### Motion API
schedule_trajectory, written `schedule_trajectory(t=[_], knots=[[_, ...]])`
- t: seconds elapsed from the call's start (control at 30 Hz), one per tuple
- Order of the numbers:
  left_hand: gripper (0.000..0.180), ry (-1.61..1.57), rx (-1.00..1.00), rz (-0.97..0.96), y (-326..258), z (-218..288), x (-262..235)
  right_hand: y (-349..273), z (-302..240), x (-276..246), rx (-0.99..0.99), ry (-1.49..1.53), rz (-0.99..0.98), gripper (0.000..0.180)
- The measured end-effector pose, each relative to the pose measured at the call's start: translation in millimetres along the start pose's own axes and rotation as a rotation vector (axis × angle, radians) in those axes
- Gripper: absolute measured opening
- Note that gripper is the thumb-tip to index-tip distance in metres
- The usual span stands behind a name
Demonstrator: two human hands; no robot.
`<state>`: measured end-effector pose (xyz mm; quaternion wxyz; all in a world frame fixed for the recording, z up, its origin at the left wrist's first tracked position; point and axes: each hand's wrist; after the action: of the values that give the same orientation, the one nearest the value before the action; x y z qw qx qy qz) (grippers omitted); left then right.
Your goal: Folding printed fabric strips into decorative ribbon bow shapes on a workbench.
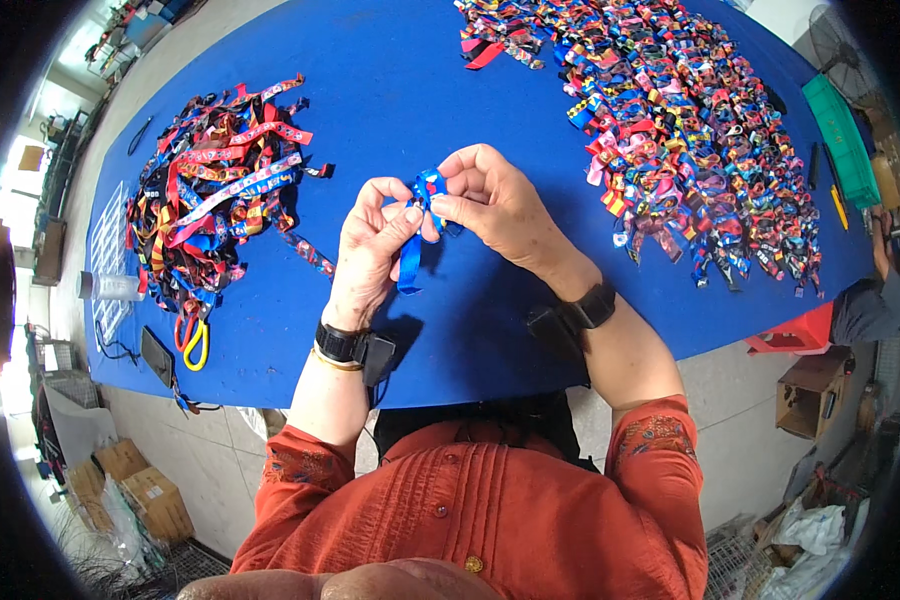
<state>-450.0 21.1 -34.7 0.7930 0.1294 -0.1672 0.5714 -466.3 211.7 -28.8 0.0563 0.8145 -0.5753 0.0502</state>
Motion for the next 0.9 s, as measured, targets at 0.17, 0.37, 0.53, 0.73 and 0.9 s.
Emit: schedule_trajectory(t=[0.17,0.37,0.53,0.73,0.9], knots=[[0.011,0.013,-0.010,-0.023,1.9,-1.9,-0.8,-0.4,2.0,-1.4,-0.017,-0.007,0.010,0.029],[0.017,-0.032,-0.024,-0.015,2.8,-3.6,-1.4,-1.1,-0.4,-1.2,-0.026,-0.016,0.008,0.029],[0.019,0.007,-0.043,-0.008,1.6,-1.4,-1.9,-0.5,-0.2,-0.9,-0.033,-0.019,-0.008,0.029],[0.021,0.034,-0.073,-0.013,0.2,3.4,1.5,-0.2,2.0,-2.4,-0.040,-0.040,-0.024,0.028],[0.020,0.003,-0.077,-0.033,-0.1,2.7,1.0,0.1,2.5,-3.4,-0.041,-0.071,-0.049,0.027]])
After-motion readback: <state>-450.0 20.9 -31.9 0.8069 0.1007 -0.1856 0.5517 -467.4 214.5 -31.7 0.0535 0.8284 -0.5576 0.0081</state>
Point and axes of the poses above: each hand's wrist, its own y-axis towards the middle knuckle, its own x-axis out of the palm, z = x × y, and after that the axes turned 1 degree about x, right-handed
